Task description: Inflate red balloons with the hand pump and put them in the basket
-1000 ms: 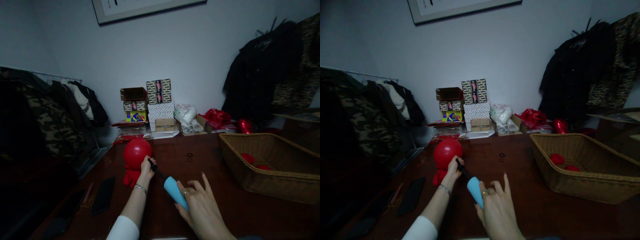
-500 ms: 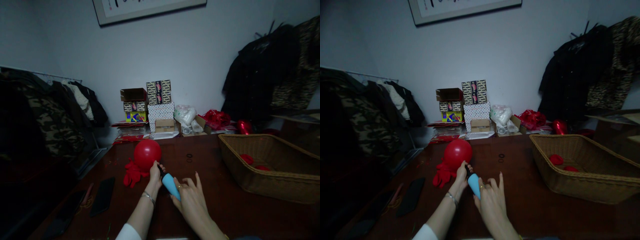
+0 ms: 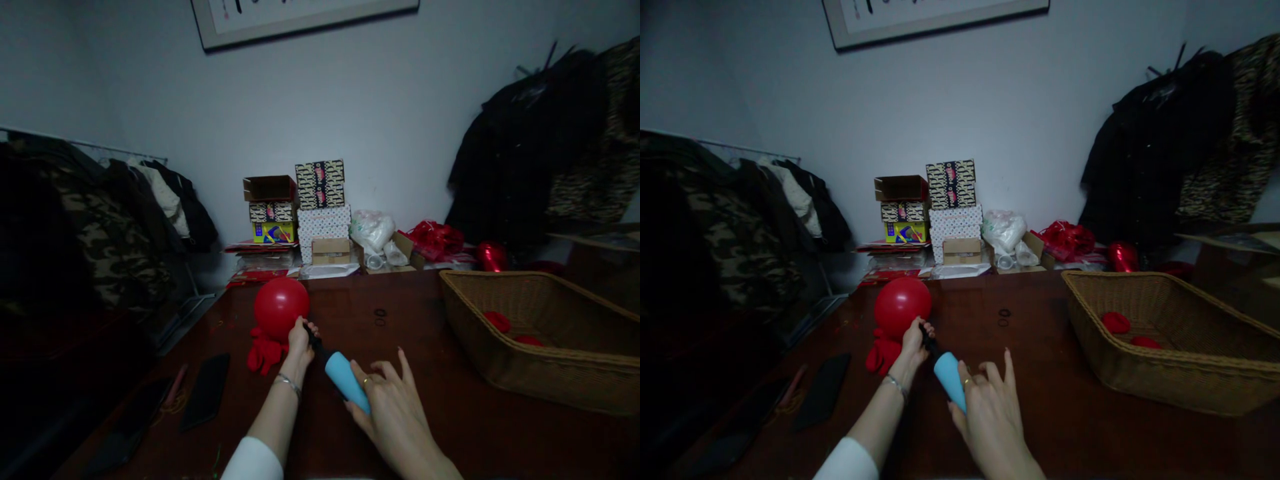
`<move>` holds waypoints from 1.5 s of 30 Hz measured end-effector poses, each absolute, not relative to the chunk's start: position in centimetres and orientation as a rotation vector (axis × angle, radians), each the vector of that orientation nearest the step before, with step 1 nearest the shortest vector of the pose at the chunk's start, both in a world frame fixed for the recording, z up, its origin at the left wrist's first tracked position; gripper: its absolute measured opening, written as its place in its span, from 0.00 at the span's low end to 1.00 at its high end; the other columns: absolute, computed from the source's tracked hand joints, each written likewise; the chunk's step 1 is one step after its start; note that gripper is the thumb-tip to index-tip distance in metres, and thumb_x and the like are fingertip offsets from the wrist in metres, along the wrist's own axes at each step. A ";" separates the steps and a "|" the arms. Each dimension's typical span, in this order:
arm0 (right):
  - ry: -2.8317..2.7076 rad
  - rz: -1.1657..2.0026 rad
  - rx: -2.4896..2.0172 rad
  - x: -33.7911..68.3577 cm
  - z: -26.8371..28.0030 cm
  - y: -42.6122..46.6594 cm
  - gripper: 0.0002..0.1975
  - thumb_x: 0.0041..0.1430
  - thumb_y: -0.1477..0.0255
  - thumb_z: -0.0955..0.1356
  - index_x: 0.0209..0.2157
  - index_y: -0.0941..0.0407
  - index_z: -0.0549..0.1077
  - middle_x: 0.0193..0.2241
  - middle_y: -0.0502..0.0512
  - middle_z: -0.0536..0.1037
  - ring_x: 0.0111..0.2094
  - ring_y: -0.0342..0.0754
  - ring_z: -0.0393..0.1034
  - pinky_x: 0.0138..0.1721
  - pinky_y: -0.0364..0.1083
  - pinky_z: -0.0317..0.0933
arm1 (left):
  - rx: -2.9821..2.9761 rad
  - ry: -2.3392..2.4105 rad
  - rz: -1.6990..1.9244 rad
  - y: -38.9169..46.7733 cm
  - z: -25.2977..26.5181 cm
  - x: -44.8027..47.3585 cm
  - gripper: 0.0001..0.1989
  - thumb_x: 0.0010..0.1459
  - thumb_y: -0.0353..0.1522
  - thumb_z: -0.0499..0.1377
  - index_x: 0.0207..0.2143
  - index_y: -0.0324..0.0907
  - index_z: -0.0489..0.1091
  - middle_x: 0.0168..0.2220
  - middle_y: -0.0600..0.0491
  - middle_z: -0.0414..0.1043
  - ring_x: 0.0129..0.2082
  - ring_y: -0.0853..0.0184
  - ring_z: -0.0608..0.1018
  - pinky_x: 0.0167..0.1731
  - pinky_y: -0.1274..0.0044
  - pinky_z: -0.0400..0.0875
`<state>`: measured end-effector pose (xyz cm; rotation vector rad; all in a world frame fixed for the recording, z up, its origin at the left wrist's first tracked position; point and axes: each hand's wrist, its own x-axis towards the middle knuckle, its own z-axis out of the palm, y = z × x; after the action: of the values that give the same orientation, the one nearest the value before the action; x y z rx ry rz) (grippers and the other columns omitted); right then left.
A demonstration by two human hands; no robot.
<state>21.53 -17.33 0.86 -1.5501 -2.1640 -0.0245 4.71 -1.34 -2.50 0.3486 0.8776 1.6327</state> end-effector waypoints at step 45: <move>-2.179 -0.006 -1.564 22.0 1.5 -17.7 0.22 0.51 0.65 0.67 0.49 0.53 0.71 0.31 0.53 0.78 0.42 0.53 0.66 0.59 0.58 0.29 | 0.325 0.859 1.637 -1.6 -2.0 4.2 0.11 0.59 0.28 0.49 0.23 0.41 0.56 0.15 0.60 0.55 0.12 0.76 0.61 0.14 0.84 0.55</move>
<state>21.99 -17.74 1.47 -1.5639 -2.1793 -0.0060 4.23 -1.57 -2.05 0.3252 0.8592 1.6371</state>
